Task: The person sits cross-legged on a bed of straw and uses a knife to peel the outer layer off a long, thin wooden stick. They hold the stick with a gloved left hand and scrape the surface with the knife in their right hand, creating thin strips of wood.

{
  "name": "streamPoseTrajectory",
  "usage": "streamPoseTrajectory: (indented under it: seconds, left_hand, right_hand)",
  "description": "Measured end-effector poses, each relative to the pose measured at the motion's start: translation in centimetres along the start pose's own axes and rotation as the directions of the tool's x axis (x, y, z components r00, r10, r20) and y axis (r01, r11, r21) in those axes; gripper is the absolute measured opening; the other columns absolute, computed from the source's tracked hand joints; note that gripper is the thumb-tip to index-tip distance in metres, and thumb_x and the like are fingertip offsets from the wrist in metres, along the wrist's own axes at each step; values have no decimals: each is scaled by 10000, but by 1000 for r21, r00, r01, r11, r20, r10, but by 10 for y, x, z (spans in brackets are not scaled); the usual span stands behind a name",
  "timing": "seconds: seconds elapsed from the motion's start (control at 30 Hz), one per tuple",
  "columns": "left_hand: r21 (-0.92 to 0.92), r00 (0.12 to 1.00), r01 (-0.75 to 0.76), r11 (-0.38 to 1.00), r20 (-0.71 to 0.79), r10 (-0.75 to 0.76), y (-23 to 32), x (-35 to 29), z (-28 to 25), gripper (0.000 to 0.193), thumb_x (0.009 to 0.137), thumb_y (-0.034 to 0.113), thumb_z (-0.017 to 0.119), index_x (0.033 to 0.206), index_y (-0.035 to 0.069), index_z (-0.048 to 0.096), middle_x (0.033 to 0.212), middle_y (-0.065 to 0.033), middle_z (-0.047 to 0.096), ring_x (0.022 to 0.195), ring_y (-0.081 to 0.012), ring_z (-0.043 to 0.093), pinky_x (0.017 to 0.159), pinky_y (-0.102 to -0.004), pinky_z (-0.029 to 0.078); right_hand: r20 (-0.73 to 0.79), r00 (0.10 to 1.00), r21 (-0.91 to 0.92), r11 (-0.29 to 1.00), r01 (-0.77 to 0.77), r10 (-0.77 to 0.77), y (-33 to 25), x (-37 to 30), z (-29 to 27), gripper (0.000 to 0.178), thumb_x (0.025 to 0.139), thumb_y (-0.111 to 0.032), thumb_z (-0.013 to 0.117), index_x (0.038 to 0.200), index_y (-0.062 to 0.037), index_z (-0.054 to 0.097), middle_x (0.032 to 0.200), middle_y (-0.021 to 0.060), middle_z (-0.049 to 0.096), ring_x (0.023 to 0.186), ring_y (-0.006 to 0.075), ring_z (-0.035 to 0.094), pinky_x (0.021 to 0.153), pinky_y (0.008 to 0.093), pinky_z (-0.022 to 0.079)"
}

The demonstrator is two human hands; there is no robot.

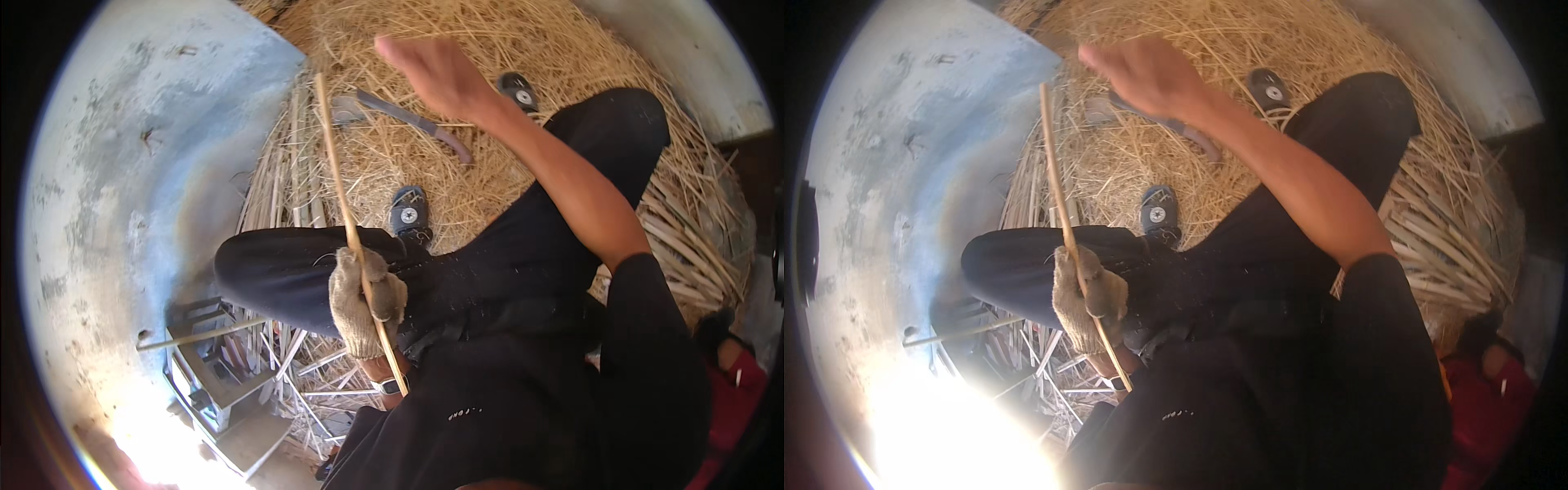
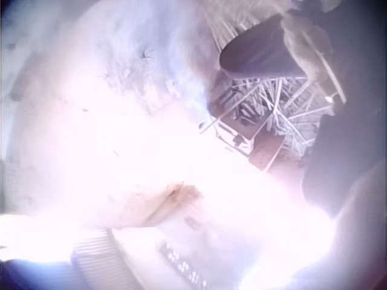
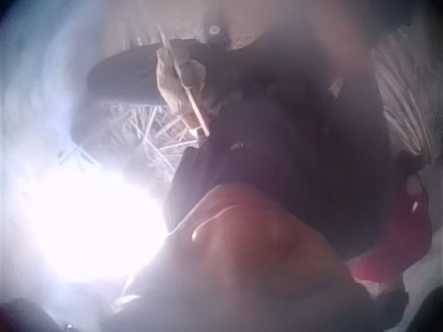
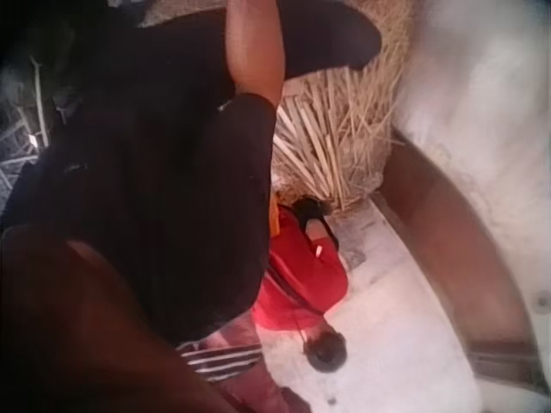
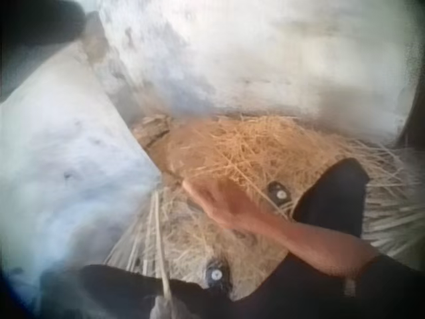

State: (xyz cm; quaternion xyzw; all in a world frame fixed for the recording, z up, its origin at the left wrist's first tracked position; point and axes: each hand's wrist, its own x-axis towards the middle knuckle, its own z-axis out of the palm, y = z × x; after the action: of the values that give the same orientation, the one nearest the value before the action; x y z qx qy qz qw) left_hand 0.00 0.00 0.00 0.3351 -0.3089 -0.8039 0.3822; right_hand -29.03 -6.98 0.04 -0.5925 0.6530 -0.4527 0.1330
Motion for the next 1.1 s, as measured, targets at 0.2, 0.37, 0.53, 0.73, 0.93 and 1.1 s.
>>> streamPoseTrajectory:
  seconds: [0.2, 0.37, 0.53, 0.73, 0.93, 1.1]
  left_hand:
    - [16, 1000, -13, 1000, -11, 13, 9, -8, 12, 426, 1063, 365, 442, 827, 20, 526, 417, 5, 371, 266, -94, 317, 277, -246, 276]
    - [-19, 1000, -3, 1000, 4, 3, 6, -13, 12, 427, 1065, 375, 437, 825, 33, 523, 418, 8, 371, 266, -96, 317, 276, -246, 267]
    - [30, 995, 22, 999, -100, -19, 7, -6, 13, 424, 1076, 377, 406, 828, 53, 523, 405, 13, 357, 262, -97, 298, 277, -243, 252]
    - [5, 991, 85, 996, -107, -83, -1, -13, 13, 415, 1084, 359, 378, 832, 61, 520, 418, 14, 381, 264, -103, 312, 272, -244, 270]
    - [-24, 989, 69, 997, 135, -65, 3, -9, 13, 428, 1059, 373, 436, 811, 33, 511, 411, -21, 388, 261, -126, 307, 295, -269, 291]
    - [-143, 987, 75, 987, 151, -53, 8, -9, 8, 437, 1061, 378, 434, 810, 28, 508, 397, -21, 377, 258, -126, 295, 292, -269, 280]
  right_hand:
    - [279, 915, -20, 951, 309, -292, -35, -32, 26, 651, 1003, -625, 390, 700, -99, 625, 433, 49, 384, 383, 214, 411, 425, 382, 345]
    - [176, 929, -138, 926, 351, -326, -32, -32, 35, 647, 980, -637, 434, 771, -83, 694, 420, 72, 407, 386, 255, 471, 426, 405, 369]
    - [127, 932, -207, 910, 360, -340, -22, -24, 52, 650, 971, -648, 445, 746, -92, 696, 402, 57, 390, 361, 247, 440, 395, 396, 355]
    - [13, 982, -534, 829, 165, -187, 37, 10, 68, 669, 999, -641, 378, 693, -97, 618, 441, 37, 394, 378, 193, 422, 364, 377, 318]
    - [-144, 984, -232, 963, -135, 103, 59, 20, 24, 640, 1040, -581, 310, 723, -109, 604, 464, -27, 326, 394, 129, 364, 365, 347, 275]
    - [126, 940, 51, 949, 312, -316, -15, -15, 27, 610, 1013, -585, 404, 737, -98, 646, 455, 25, 450, 384, 185, 419, 391, 364, 334]
